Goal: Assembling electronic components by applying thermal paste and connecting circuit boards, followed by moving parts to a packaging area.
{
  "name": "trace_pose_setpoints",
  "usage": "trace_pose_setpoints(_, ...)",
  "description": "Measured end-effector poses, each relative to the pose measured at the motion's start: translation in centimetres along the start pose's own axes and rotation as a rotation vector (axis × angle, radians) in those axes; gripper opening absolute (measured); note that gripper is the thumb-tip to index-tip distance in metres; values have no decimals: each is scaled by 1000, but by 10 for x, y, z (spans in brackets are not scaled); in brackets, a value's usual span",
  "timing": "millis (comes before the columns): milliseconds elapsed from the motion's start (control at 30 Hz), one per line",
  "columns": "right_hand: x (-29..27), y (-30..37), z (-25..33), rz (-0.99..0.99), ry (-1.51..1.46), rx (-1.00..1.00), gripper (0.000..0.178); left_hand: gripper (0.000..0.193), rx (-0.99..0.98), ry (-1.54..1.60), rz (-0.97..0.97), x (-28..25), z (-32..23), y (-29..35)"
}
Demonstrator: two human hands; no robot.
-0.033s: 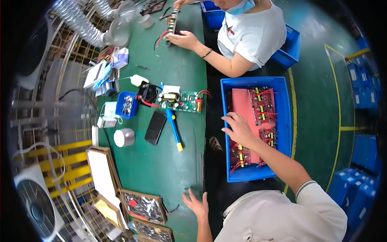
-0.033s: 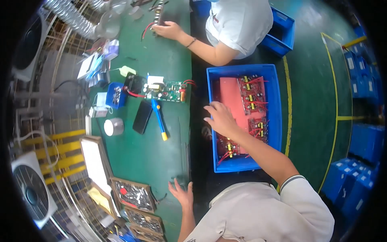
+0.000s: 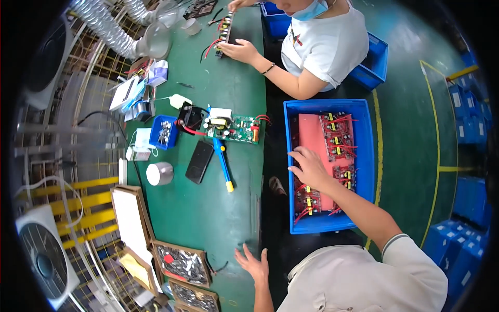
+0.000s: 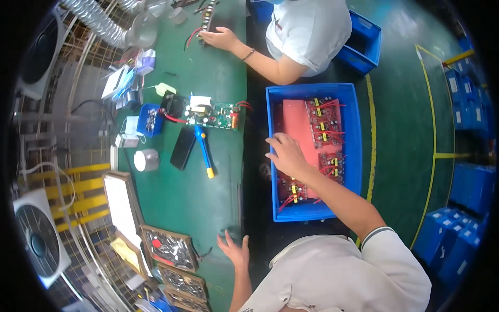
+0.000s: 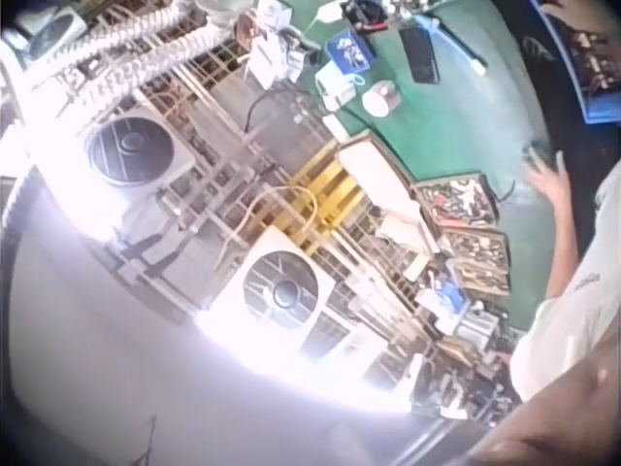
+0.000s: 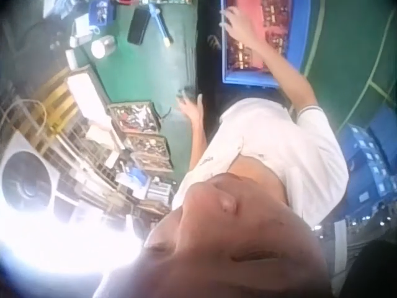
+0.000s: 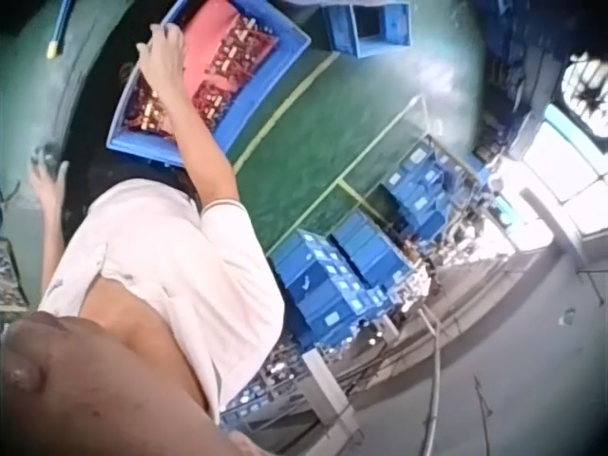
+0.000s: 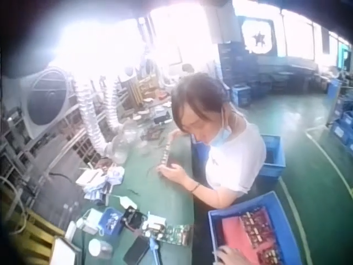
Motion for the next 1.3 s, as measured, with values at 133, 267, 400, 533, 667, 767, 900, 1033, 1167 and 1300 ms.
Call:
trace_pose_setpoints(133,-4,38,-3,55,20,-103,46,77,-104,86,-73,8,-3,51)
trace_pose_setpoints(267,-2,18,14,156,-64,-130,59,73,-30,135,-91,19,4,101)
trace_pose_setpoints(400,16,-27,25,280,-332,-81,69,69,-173,264,-85,28,23,143)
trace_pose_setpoints(533,55,-61,57,612,-1037,73,87,64,-428,289,-54,50,108,246)
trace_pose_setpoints(667,54,-125,87,623,-1249,271,88,53,-834,397,-133,68,184,393)
trace_pose_setpoints(767,71,-156,92,670,-1321,343,91,45,-1191,546,46,82,177,479)
trace_pose_setpoints(900,85,-165,94,753,-1190,438,86,38,-1196,600,32,115,131,520)
trace_pose_setpoints(1033,86,-165,78,733,-1143,397,81,40,-1131,696,86,111,4,418)
trace_pose_setpoints(1167,80,-175,85,842,-1147,302,85,45,-1008,969,-153,120,26,395)
trace_pose_setpoints(1300,81,-167,93,399,-784,307,62,47,-982,1111,-369,109,28,382)
Point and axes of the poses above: each hand's wrist, its own y-axis away from the middle knuckle, its own x-axis out of the palm, z = x × y, the point moved 2 cm from there along -y, towards the middle knuckle, and after that the axes turned 13 degrees about y, right-handed, at the moved point
